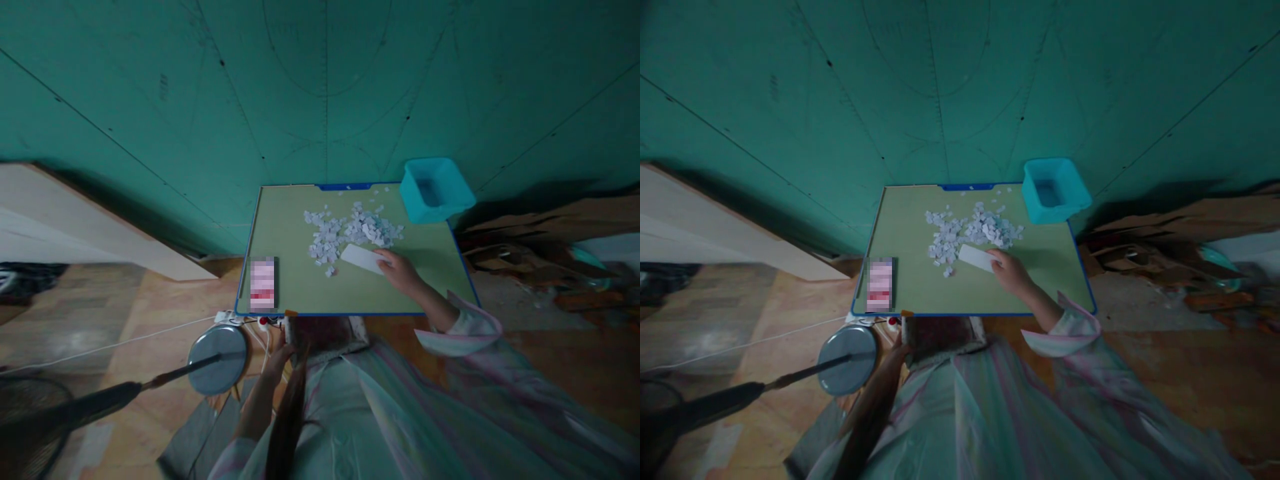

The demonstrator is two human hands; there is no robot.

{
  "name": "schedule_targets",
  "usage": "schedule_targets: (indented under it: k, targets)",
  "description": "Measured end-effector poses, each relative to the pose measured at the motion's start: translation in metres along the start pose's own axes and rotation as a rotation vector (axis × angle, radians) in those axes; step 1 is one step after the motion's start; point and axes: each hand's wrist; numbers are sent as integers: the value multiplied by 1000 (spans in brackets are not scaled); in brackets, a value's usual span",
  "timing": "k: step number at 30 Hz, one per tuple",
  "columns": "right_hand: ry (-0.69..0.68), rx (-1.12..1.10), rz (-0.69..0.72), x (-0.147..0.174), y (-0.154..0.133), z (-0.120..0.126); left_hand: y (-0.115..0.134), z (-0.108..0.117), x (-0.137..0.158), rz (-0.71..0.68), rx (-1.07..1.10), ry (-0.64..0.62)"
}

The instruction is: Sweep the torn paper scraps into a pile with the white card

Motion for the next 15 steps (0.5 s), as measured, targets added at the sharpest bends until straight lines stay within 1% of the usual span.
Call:
schedule_targets:
  k: [2,5,7,10,15]
  targets:
    - [-25,-11,19,-2,-3,-3,4,-4,0,22,-19,30]
    - [-81,-12,57,-2,-7,-7,5,-7,0,-7,-34,47]
    - [-124,-23,56,-1,-7,-9,3,-6,0,-13,-29,41]
    - [-167,-71,16,1,-1,-8,-1,-4,-1,-31,-8,23]
    - [-108,-135,-89,2,5,-5,-1,-1,-3,-65,18,26]
Point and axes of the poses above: each hand's wrist, its own x-axis away from the middle knuckle, its own z-axis out of the back of the hand, y = z × x, and after that the axes turned 8 degrees about -y, right-handed
